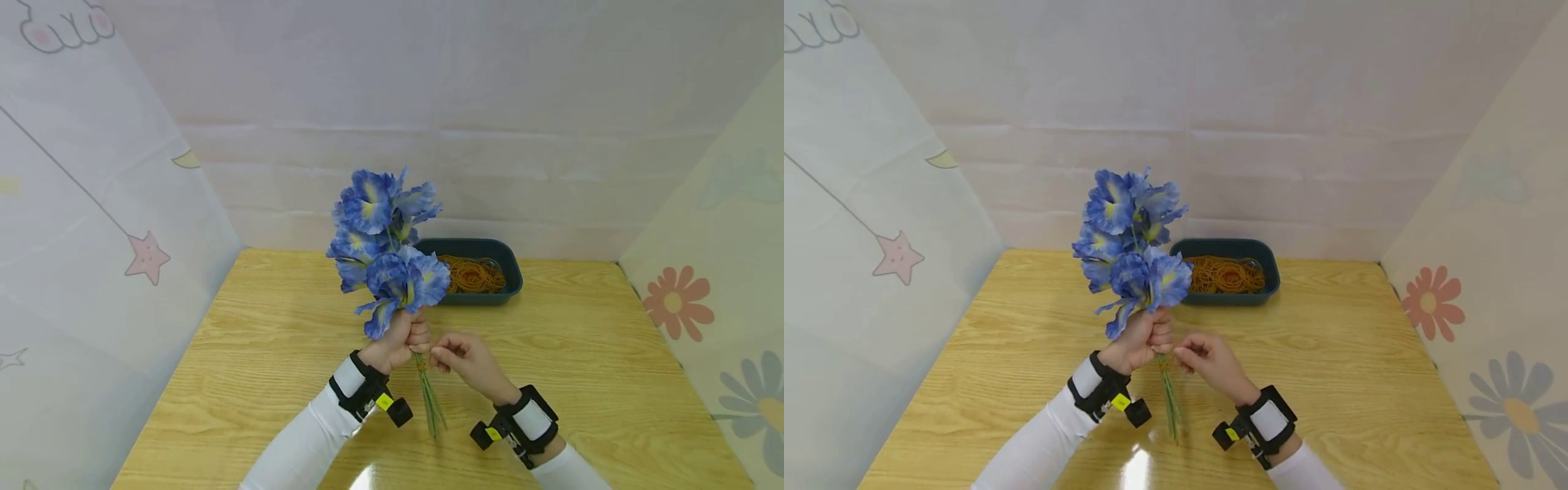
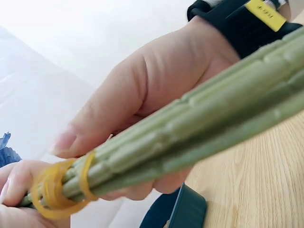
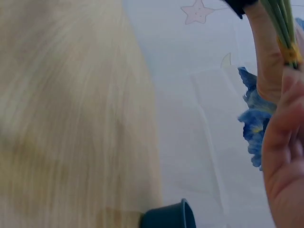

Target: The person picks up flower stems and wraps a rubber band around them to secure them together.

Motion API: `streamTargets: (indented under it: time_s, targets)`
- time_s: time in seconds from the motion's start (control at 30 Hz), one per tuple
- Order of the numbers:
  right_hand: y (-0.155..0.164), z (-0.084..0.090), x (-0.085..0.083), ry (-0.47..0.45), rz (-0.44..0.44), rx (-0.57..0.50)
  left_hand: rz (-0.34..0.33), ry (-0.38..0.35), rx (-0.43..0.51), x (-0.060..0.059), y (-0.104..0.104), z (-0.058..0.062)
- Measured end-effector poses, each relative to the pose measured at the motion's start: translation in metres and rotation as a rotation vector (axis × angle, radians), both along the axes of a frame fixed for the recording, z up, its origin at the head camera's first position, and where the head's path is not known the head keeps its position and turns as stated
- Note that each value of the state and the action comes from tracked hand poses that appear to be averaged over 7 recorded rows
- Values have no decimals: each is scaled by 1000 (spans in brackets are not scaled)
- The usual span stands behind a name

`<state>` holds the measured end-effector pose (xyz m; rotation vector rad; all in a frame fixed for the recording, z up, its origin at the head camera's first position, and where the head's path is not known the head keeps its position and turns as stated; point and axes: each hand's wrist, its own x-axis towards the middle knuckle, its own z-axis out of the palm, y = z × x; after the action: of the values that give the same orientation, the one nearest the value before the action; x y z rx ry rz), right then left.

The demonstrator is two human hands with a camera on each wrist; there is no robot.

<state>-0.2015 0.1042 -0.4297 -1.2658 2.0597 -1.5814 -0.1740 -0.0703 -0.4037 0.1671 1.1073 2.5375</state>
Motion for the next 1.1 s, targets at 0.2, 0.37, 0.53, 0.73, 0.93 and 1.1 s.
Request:
streamTargets:
  time_s: [0.2, 0.37, 0.53, 0.73, 0.93, 1.1]
  targets:
    - [-7, -2, 27, -276, -62, 60, 41, -3, -10, 0, 4, 0]
    - [-16, -3, 45, -385, -18, 81, 111, -32, -69, -1, 12, -6]
    - [-21, -12, 51, -383, -51, 19, 107, 20, -69, -17, 17, -43]
    - [-21, -24, 57, -454, -102, -58, 102, 21, -153, -7, 21, -38]
    - [-21, -31, 63, -480, -140, -80, 60, 6, -123, 15, 19, -8]
    - [-20, -30, 66, -470, -169, -61, 72, -38, -131, 18, 20, -3]
